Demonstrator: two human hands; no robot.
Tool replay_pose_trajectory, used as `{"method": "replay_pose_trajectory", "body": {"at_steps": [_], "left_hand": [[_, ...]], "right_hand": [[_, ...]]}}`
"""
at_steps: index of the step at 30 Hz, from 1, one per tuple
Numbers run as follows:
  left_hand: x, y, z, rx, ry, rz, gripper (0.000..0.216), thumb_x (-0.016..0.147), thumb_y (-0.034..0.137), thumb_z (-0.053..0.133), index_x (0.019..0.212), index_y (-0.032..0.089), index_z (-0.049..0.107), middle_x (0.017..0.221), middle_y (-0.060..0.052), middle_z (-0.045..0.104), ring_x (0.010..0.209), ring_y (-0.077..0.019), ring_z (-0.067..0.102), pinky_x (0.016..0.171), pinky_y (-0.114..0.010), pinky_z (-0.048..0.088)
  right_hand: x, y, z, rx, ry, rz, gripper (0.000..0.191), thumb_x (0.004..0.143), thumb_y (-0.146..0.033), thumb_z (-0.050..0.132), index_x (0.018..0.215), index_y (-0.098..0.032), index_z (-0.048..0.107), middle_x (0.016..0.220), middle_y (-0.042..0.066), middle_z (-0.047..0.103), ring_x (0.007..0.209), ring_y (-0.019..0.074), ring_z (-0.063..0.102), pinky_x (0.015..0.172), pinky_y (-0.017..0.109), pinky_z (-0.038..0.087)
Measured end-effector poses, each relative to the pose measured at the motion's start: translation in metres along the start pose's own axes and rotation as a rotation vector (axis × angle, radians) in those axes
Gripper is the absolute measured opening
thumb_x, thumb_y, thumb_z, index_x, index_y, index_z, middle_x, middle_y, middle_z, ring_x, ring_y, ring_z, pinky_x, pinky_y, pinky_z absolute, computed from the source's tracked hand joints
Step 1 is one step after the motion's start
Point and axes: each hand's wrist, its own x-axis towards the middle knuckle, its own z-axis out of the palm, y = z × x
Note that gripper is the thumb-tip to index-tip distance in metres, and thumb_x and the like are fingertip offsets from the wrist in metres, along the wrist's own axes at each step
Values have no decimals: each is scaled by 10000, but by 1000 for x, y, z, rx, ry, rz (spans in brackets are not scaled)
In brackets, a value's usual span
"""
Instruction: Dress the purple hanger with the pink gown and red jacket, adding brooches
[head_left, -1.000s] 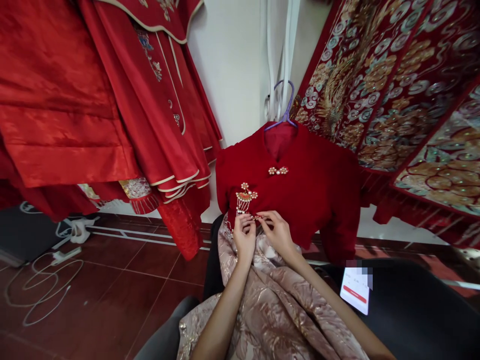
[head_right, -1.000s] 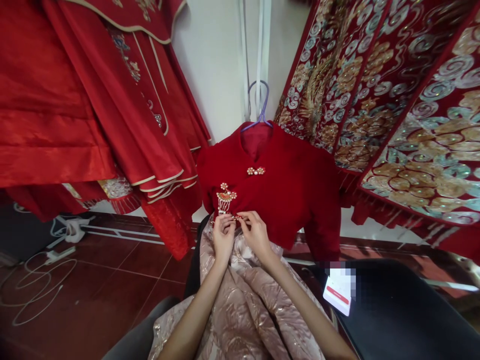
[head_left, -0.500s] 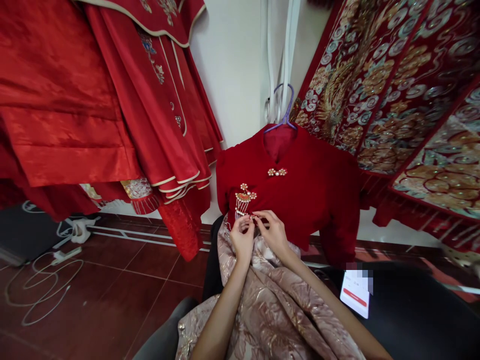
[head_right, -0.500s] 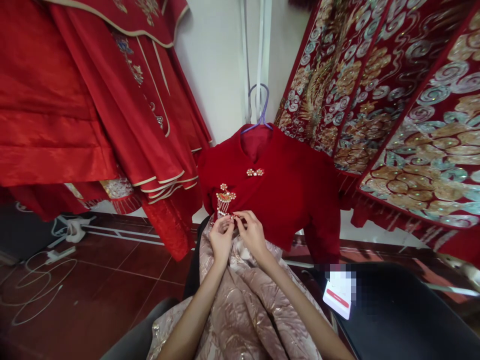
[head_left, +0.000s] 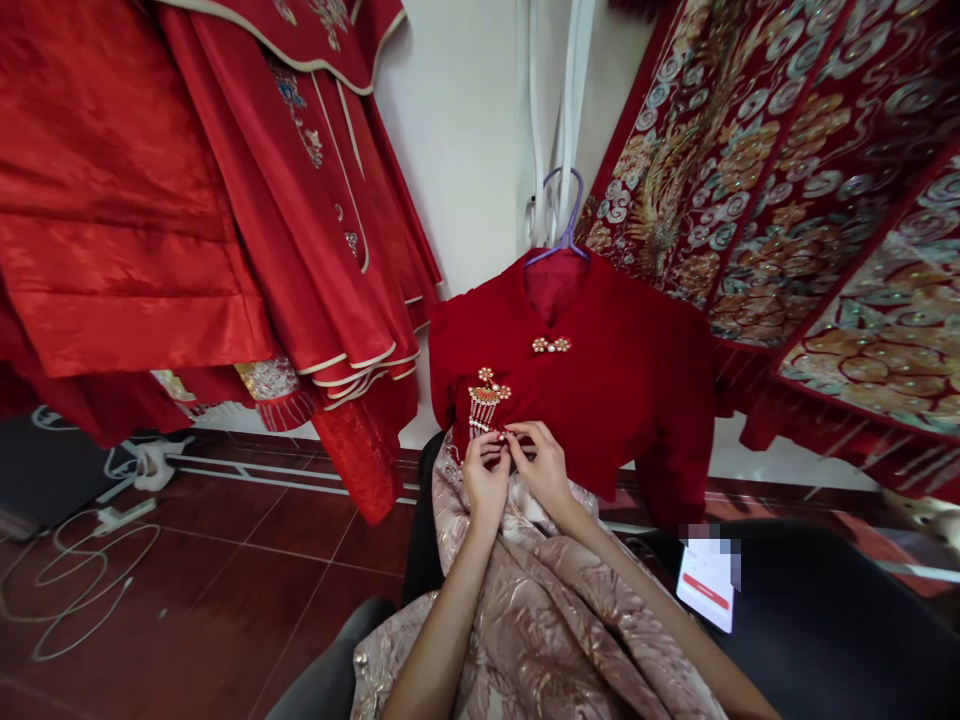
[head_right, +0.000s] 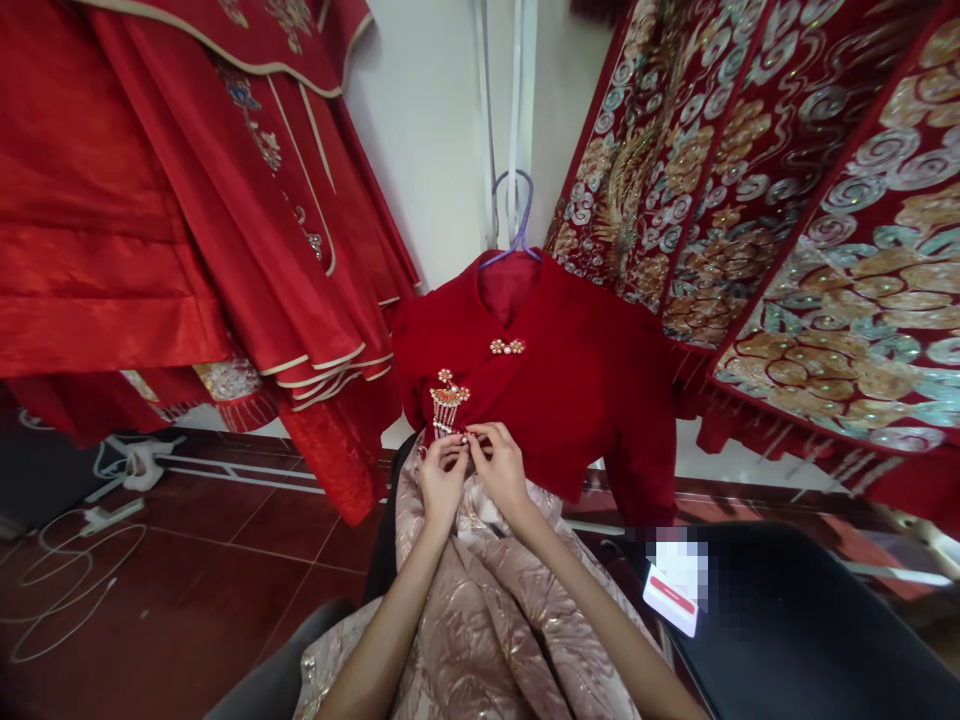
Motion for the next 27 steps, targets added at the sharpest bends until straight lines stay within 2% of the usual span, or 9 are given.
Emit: {"method": "replay_pose_trajectory", "body": {"at_steps": [4,6,8,16,20,27], "left_hand": [[-8,2,2,49,44,49,268,778,137,609,1039,170,558,1045,-83,631,846,-140,632,778,-292,537],[-11,2,1,69,66,66,270,791,157,611,1051,177,540,1060,-82,616,832,-135,622,765,-284,532],[-13,1,-1,96,60,86,238,817,186,601,1049,179,546,1047,-79,614,824,-135,615,765,-286,526],[-12,1,-5,180,-10,185,203,888,227,541,1067,191,630,1066,-91,634,961,-182,619,834,-323,511],[-11,-1,-4,180,7,172,177,893,267,552,1028,187,636,1009,-83,637,889,-170,624,812,-317,512],[-13,-5,-3,85,27,128,163,864,307,607,954,172,626,936,-66,653,853,-158,634,797,-306,523]], "right_hand": [[-14,1,3,-37,129,-10,186,921,-268,474,1046,-206,595,1061,91,547,892,176,595,716,313,561],[-21,4,3,-72,215,-16,151,914,-246,469,1013,-201,574,1055,94,529,924,187,578,740,326,544],[-26,7,4,-83,244,-23,121,906,-229,467,981,-202,557,1026,90,530,949,197,569,764,336,532],[-29,19,6,-30,175,-34,188,906,-189,476,1070,-198,565,1048,78,604,959,185,588,797,336,528],[-30,21,6,-45,162,-40,236,902,-164,472,1105,-202,586,1076,76,622,989,186,596,866,363,519],[-29,19,6,-48,137,-65,240,897,-170,494,1090,-215,631,1056,69,630,951,174,612,795,321,548]]}}
